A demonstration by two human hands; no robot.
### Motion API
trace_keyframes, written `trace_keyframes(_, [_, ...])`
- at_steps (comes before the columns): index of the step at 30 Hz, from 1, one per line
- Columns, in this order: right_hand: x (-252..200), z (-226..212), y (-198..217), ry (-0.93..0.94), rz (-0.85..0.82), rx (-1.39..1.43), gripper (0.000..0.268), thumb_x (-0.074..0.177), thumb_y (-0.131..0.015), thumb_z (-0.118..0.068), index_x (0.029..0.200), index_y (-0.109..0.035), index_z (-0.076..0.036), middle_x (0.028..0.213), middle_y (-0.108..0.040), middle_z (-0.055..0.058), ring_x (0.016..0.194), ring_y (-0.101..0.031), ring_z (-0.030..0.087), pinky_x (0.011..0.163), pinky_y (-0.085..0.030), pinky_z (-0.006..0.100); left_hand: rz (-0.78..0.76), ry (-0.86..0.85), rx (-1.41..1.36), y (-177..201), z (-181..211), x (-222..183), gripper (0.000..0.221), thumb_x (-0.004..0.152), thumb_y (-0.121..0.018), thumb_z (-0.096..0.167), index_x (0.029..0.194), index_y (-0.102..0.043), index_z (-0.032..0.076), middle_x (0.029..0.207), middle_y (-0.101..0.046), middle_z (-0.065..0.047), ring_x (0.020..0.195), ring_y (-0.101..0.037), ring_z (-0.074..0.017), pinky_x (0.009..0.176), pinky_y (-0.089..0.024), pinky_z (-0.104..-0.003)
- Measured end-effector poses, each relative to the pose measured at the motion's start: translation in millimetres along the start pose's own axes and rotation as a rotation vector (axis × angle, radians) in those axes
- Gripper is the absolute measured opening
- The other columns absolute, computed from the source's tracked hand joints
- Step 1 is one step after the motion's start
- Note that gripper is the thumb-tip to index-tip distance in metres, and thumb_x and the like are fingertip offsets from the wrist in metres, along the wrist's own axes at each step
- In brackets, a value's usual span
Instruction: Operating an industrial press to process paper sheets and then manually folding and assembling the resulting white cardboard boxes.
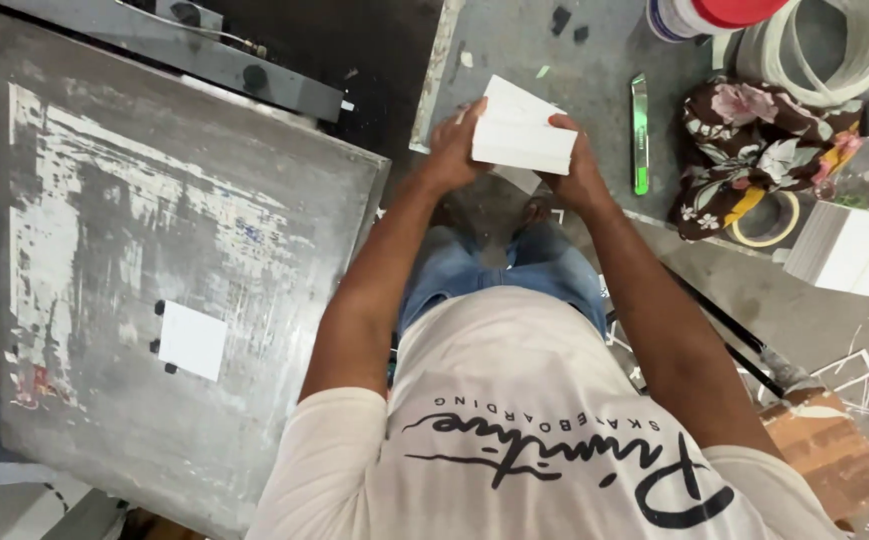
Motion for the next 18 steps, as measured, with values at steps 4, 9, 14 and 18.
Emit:
trace_keyframes(4, [14,-51,8,-0.011,-0.013,-0.033,0.061,0.089,-0.087,-0.004,0.137,-0.05,-0.006,0.117,-0.069,0.009,0.112,-0.067,0.019,0.096,-0.054,0.035,0.039,0.005,0.038,23,17,-16,0.088,0.075,-0.091,0.042,0.145,-0.044,0.016,0.15,-0.052,-0.018,0.148,-0.037,-0.0351,0.116,-0.02,-0.057])
trace_keyframes(9, [47,-138,-6,-0.068,-0.18,0.003,0.045,0.082,-0.085,-0.006,0.12,-0.061,-0.005,0.107,-0.072,0.009,0.102,-0.07,0.021,0.089,-0.056,0.034,0.141,0.027,0.038,123,54,-86,0.079,0.08,-0.09,0.053,0.136,-0.056,0.01,0.138,-0.061,-0.02,0.145,-0.038,-0.0369,0.117,-0.014,-0.062])
trace_keyframes(14, [77,-227,-99,0.266,-0.56,-0.06,0.049,0.079,-0.087,-0.003,0.122,-0.064,-0.003,0.113,-0.072,0.017,0.108,-0.07,0.034,0.091,-0.056,0.045,0.441,0.285,0.082,189,25,-212,0.081,0.074,-0.088,0.055,0.131,-0.064,0.003,0.14,-0.058,-0.025,0.139,-0.044,-0.038,0.117,-0.022,-0.056])
trace_keyframes(18, [75,-287,-177,0.65,-0.75,-0.111,0.04,0.085,-0.087,-0.002,0.119,-0.066,-0.006,0.116,-0.072,0.017,0.107,-0.069,0.037,0.093,-0.054,0.048,0.548,0.484,-0.012,233,33,-289,0.071,0.081,-0.088,0.051,0.13,-0.067,0.006,0.135,-0.065,-0.018,0.144,-0.04,-0.0374,0.117,-0.018,-0.059])
Point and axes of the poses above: each hand's wrist, its own x-axis towards the middle knuckle, its own y-axis out of the back of the hand, z = x × y, the point moved 6 cm from there along x, towards the middle knuckle
